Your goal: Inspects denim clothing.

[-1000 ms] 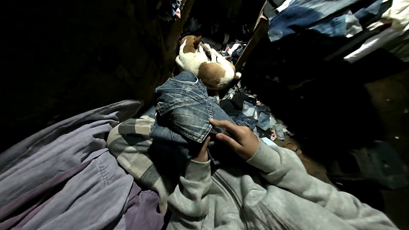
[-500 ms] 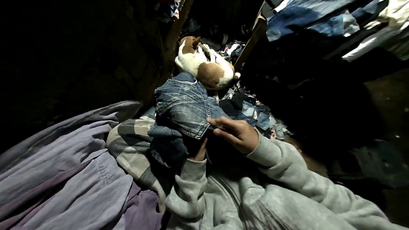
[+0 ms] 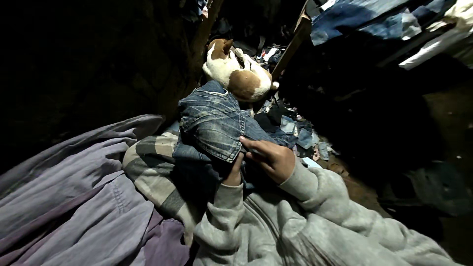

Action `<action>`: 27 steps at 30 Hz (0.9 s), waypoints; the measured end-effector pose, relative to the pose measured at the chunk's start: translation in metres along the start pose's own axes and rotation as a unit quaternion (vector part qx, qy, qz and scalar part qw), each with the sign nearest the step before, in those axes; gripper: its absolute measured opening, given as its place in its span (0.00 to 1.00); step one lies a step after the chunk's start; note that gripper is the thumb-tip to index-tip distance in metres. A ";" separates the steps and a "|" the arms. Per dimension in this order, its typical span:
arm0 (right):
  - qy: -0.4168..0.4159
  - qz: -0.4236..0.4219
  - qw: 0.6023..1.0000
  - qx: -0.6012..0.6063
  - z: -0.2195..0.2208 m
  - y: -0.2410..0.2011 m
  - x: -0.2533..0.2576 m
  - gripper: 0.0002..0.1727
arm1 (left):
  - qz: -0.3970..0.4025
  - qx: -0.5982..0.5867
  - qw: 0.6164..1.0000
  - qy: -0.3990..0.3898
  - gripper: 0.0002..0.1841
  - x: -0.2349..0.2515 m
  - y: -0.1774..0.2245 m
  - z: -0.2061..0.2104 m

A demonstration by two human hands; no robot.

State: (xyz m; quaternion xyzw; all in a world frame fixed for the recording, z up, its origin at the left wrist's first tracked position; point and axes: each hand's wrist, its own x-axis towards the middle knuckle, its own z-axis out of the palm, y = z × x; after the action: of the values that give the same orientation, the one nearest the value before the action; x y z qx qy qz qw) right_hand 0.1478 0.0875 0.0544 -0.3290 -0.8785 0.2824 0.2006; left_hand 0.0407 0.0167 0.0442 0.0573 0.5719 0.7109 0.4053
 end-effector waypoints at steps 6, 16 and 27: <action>-0.011 0.014 0.998 0.063 0.003 0.000 0.007 0.22 | 0.009 0.009 1.000 -0.008 0.09 0.000 -0.002 -0.001; -0.015 -0.004 0.998 0.054 0.000 0.008 -0.001 0.22 | -0.003 -0.017 1.000 -0.010 0.11 -0.002 -0.001 -0.005; -0.141 0.098 0.923 0.344 -0.019 0.006 0.022 0.19 | 0.065 -0.025 0.997 -0.023 0.09 -0.001 0.000 -0.008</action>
State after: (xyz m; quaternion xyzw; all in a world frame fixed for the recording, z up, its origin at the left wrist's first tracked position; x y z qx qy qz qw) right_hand 0.1458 0.1131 0.0688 -0.2806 -0.7103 0.6287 0.1466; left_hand 0.0371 0.0100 0.0421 0.1006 0.5393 0.7486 0.3724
